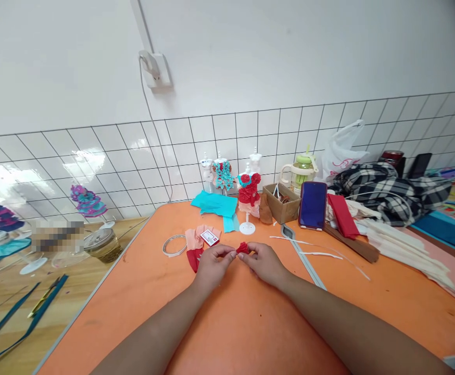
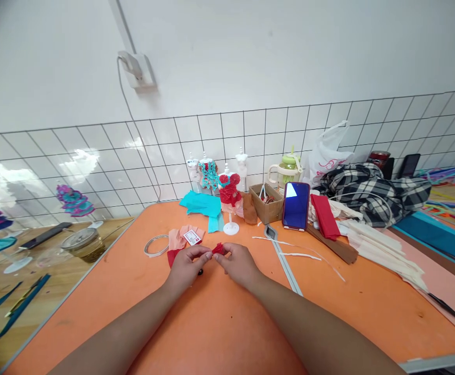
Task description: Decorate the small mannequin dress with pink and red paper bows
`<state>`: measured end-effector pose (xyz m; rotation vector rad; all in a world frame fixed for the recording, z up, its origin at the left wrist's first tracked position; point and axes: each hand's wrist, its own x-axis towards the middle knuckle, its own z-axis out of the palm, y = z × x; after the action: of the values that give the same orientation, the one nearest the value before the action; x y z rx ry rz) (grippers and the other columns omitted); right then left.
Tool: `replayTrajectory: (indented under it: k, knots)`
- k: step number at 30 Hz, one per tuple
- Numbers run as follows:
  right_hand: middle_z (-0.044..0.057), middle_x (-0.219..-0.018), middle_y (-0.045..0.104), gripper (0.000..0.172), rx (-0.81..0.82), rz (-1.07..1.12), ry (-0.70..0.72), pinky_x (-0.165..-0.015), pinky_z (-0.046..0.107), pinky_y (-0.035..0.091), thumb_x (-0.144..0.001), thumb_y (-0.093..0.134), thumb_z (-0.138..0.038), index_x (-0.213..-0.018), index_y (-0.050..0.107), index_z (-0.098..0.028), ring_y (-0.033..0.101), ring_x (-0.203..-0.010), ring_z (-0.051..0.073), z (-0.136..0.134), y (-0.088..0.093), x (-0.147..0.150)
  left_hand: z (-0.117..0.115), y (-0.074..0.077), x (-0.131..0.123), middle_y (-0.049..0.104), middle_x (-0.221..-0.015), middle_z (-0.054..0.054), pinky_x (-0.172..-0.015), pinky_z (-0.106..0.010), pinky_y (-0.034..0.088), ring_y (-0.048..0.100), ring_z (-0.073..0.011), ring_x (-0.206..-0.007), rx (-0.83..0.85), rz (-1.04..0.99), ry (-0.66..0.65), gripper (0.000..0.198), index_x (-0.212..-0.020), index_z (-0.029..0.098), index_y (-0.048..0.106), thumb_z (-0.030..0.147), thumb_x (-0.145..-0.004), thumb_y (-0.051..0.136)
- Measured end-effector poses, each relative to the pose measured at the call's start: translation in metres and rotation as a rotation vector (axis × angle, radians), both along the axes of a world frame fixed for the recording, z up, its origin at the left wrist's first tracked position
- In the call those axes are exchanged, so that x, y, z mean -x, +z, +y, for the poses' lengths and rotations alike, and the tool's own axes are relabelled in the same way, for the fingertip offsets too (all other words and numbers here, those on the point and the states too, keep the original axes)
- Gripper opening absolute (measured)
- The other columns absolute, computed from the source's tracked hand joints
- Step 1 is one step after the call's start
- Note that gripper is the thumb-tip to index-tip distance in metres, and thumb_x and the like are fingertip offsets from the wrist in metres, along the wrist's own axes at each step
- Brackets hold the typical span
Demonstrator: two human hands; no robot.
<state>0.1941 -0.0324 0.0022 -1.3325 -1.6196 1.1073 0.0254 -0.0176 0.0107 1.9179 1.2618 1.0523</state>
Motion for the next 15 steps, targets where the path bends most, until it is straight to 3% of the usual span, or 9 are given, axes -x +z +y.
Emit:
replayTrajectory:
  k: [3,6,8,11,15]
  knots:
    - [0.001,-0.072,0.062,0.025,-0.104,-0.073,-0.041,-0.051,0.023,0.042,-0.081,0.049,-0.039,-0.09,0.061,-0.019,0.053,-0.052,0.011,0.003,0.006,-0.01,-0.001,0.004,0.001,0.071,-0.08,-0.003,-0.07,-0.028,0.051,0.064,-0.0178,-0.075,0.004,0.021,0.043,0.018,-0.078,0.019,0.069,0.031,-0.078,0.056]
    - [0.007,-0.107,0.061,0.03,-0.334,-0.125,-0.144,-0.07,0.028,0.047,-0.082,0.05,-0.037,-0.106,0.056,-0.02,0.059,-0.082,0.016,0.003,0.016,-0.022,-0.003,0.008,0.002,0.071,-0.079,-0.002,-0.067,-0.027,0.051,0.064,-0.0176,-0.073,0.011,0.076,0.001,0.019,-0.077,0.02,0.069,0.033,-0.079,0.056]
    - [0.007,-0.119,0.056,0.036,-0.463,-0.152,-0.053,-0.083,0.032,0.045,-0.083,0.05,-0.037,-0.116,0.052,-0.023,0.054,-0.104,0.019,0.0,0.023,-0.027,-0.004,0.01,0.002,0.071,-0.08,-0.002,-0.066,-0.027,0.051,0.064,-0.0176,-0.075,-0.028,0.119,-0.047,0.02,-0.079,0.022,0.07,0.033,-0.08,0.054]
    - [0.006,-0.12,0.058,0.036,-0.553,-0.23,0.115,-0.095,0.036,0.038,-0.081,0.056,-0.035,-0.115,0.055,-0.025,0.049,-0.113,0.021,-0.004,0.028,-0.028,-0.007,0.012,0.001,0.07,-0.082,-0.003,-0.069,-0.027,0.05,0.063,-0.0181,-0.079,-0.112,0.183,-0.096,0.02,-0.079,0.023,0.071,0.032,-0.081,0.053]
    - [0.004,-0.1,0.066,0.039,-0.516,-0.297,0.152,-0.085,0.033,0.043,-0.081,0.056,-0.024,-0.12,0.051,-0.026,0.058,-0.094,0.018,-0.004,0.024,-0.024,-0.008,0.01,-0.002,0.07,-0.08,-0.001,-0.07,-0.027,0.049,0.063,-0.0174,-0.077,-0.12,0.21,-0.111,0.019,-0.077,0.024,0.071,0.029,-0.081,0.053]
